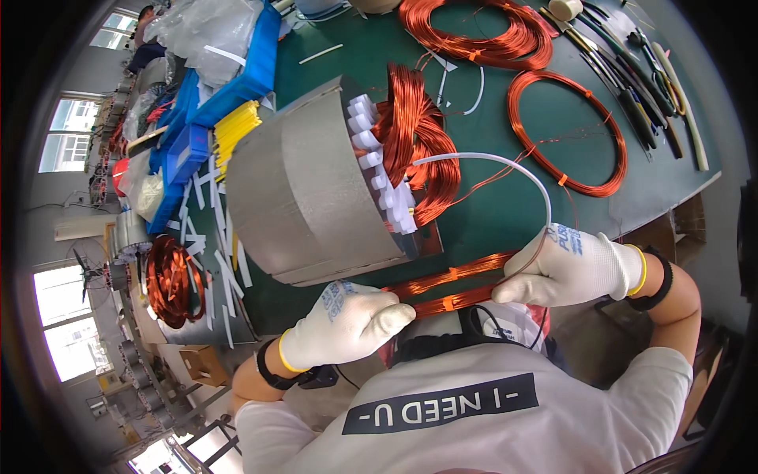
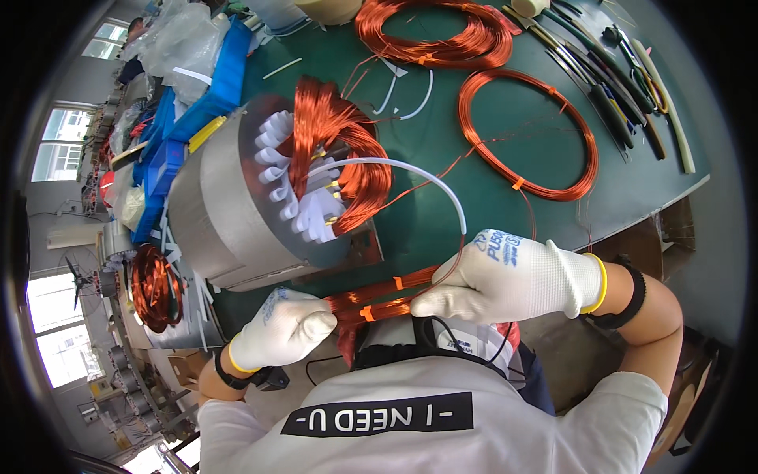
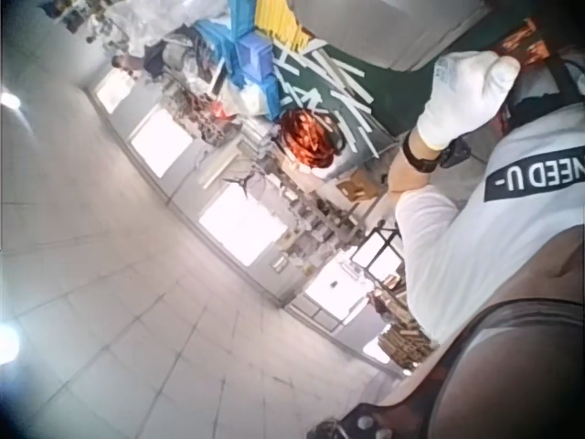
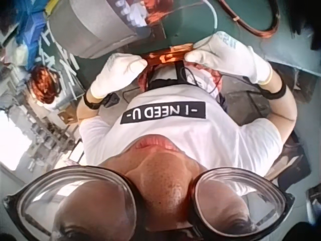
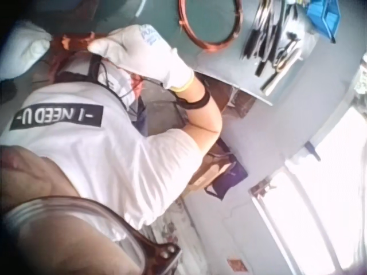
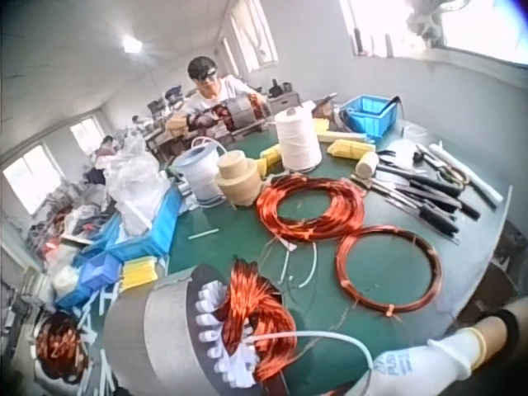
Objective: The person inserts copper wire coils into the slots of a motor stator, handles a motor housing, and uses a thin tool to press the wires into place.
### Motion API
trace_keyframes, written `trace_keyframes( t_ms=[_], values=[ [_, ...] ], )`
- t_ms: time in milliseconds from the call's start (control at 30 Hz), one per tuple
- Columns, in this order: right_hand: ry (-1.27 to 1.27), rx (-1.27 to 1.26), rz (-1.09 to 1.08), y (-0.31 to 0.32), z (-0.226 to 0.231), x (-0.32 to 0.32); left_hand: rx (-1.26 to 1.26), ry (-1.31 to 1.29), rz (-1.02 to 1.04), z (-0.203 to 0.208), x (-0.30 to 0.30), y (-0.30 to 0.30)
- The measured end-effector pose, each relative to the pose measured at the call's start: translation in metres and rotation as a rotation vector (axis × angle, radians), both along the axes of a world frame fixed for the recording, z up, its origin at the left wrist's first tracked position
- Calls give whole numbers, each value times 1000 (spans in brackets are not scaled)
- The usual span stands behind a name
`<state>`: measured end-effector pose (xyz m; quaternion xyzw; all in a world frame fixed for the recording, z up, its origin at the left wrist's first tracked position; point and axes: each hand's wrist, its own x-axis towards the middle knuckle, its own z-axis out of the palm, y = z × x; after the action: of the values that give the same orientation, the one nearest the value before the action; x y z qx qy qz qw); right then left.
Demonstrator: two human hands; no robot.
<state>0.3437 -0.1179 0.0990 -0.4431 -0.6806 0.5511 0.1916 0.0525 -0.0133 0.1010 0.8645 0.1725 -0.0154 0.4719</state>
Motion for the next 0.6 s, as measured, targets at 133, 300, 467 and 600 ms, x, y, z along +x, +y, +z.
trace_keyframes(
  t_ms=[133, 300, 467, 600],
  values=[
    [210, 41, -191, -5, 0, 13, -556, -228, 0, -8, -3, 4],
    [321, 59, -567, -5, 10, 36, -996, -435, -88, -17, -7, -7],
    [417, -39, -663, 2, 4, 37, -1418, -635, 47, -9, 25, -17],
    [225, 310, -818, -4, 13, 20, -1367, -662, 74, -6, 31, -28]
  ],
)
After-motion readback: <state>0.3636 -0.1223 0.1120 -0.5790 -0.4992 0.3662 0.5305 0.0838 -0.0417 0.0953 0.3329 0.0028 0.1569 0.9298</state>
